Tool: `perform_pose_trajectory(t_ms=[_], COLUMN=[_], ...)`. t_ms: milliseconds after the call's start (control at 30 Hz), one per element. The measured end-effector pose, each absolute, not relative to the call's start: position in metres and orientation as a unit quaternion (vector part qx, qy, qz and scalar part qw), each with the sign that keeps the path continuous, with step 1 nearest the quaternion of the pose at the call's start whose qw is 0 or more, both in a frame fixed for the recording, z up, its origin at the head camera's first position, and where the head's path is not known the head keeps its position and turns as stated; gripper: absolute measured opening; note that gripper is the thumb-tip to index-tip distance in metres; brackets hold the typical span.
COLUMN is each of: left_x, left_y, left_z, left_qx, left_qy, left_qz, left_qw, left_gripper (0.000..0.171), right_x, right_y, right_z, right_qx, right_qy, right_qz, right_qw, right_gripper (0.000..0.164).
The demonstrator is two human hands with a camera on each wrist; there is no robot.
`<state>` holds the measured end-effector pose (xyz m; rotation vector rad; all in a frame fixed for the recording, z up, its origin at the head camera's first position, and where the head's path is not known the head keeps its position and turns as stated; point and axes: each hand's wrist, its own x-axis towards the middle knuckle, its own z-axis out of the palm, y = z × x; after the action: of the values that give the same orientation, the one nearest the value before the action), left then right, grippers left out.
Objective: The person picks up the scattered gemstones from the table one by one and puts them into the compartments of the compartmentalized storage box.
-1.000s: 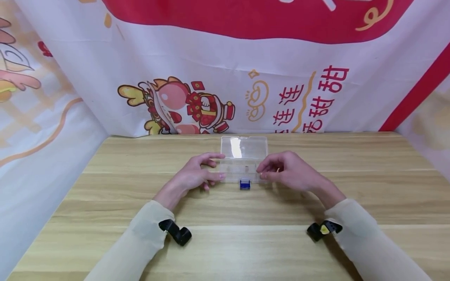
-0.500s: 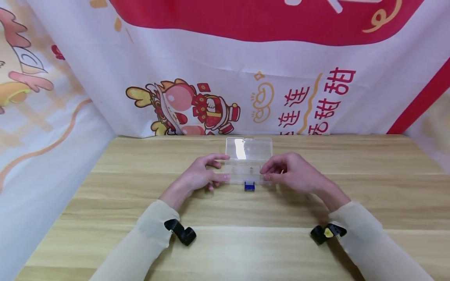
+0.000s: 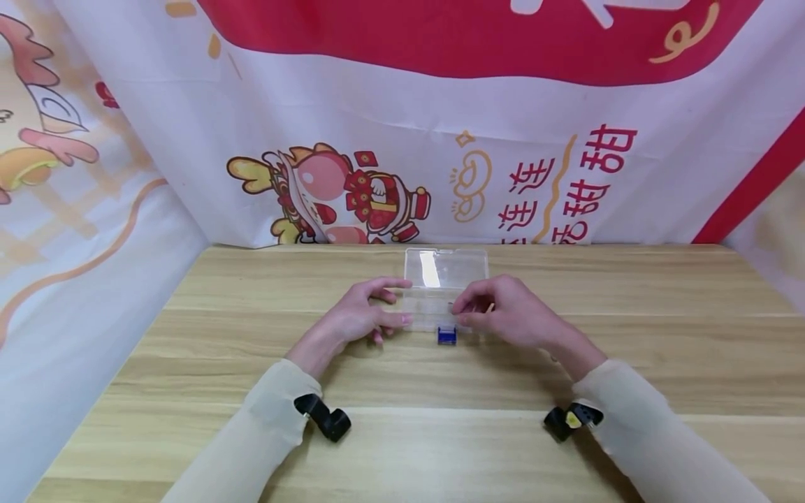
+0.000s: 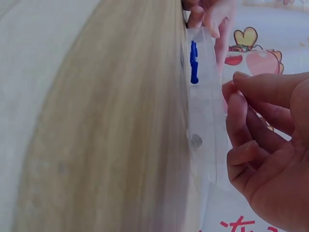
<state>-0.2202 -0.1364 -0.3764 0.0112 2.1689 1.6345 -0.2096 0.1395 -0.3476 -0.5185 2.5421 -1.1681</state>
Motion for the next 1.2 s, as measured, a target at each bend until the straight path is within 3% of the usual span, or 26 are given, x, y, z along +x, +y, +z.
perform_pose_trajectory(t_ms=[367,1200], left_x=[-0.221,-0.220], left_y=[-0.137,-0.138], left_z=[-0.377,-0.378], left_qx=[0.005,0.016], left_qy=[0.779,0.777], left_qz=[0.589,0.594], left_qw=[0.212,0.209], left_gripper=[0.065,0.067], right_x=[-0.213,-0.212], right_y=[0.120,0.105], right_z=[-0.351,-0.351], right_qx=[-0.200,-0.137], right_qy=[0.886,0.905], right_qz=[-0.403,-0.391], right_qw=[0.109,0.102], right_gripper=[0.009,0.008])
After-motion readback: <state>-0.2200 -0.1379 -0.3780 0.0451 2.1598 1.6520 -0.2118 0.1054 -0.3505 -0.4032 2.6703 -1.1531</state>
